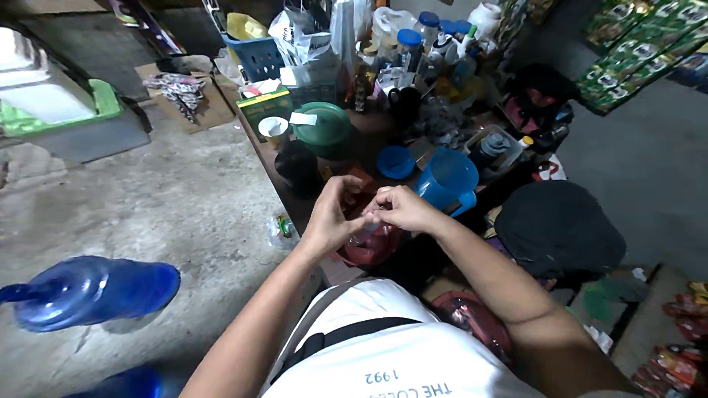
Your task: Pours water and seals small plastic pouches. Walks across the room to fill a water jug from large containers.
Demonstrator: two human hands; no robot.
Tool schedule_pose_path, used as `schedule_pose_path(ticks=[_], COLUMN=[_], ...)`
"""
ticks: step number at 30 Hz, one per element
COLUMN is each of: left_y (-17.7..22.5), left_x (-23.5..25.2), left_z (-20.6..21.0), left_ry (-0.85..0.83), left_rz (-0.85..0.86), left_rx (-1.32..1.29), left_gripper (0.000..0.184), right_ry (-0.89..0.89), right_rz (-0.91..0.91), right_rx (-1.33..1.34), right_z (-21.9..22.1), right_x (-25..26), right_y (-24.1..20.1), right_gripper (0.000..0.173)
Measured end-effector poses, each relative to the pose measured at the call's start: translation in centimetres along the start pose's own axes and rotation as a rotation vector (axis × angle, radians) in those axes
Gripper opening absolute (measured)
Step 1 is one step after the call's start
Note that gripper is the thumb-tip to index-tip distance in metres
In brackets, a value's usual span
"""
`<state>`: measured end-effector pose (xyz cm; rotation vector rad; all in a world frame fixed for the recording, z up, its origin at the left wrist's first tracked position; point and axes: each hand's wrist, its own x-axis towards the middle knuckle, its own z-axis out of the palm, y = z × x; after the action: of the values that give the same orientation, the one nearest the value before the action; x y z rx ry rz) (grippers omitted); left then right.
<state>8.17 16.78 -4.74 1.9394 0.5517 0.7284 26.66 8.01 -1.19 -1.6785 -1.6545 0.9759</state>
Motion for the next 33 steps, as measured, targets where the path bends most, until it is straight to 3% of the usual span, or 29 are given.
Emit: schedule_pose_path(ticks=[2,6,9,15,20,23,25,27,29,31,33], left_y=[-1.6,-3.5,-4.6,-5.3,-4.4,-3.3,-2.4,-1.7,-1.0,-0.2,1.0], left_x=[0.4,1.5,1.7,-0.2,-1.3,-1.2,-1.0,-0.6,-0.1,0.6,1.2], left_z=[0.5,1.9,2.5,4.4,5.4,5.6,5.3,4.7,4.1,3.7,2.7], left_ry=[-0.175,-0.443,-0.477,-0.294,-0.067,0.013,0.05,0.101,0.138,0.163,0.17], left_rz=[-0.05,-0.067,-0.04,0.052,0.109,0.124,0.122,0.1,0.006,-0.136,-0.304], left_rx=[-0.014,-0.192,-0.309,-0.237,0.044,0.162,0.13,0.064,-0.021,-0.183,-0.407], left_gripper=[0.063,0.006,0.012,0.035,0.031,0.025,0.026,0.027,0.029,0.029,0.028], right_ry=[-0.018,-0.056,-0.023,0.106,0.158,0.247,0.319,0.371,0.397,0.469,0.575], right_rz=[-0.066,-0.159,-0.109,0.084,0.156,0.046,-0.07,-0.128,-0.066,-0.034,-0.049], right_rx=[-0.089,-0.261,-0.158,0.362,0.625,0.719,0.768,0.678,0.488,0.36,0.414], right_z=[-0.3,-0.6,-0.6,0.3,1.4,2.4,3.9,6.7,9.7,11.9,12.4], right_x=[0.0,0.2,0.4,-0.9,-0.7,-1.4,-1.5,-1.0,-0.6,0.8,2.1], right_y=[-0.6,-1.5,0.3,3.4,4.8,5.8,7.6,8.9,8.3,7.7,7.7], right_gripper=[0.007,0.007,0.009,0.007,0.012,0.014,0.028,0.054,0.082,0.092,0.093])
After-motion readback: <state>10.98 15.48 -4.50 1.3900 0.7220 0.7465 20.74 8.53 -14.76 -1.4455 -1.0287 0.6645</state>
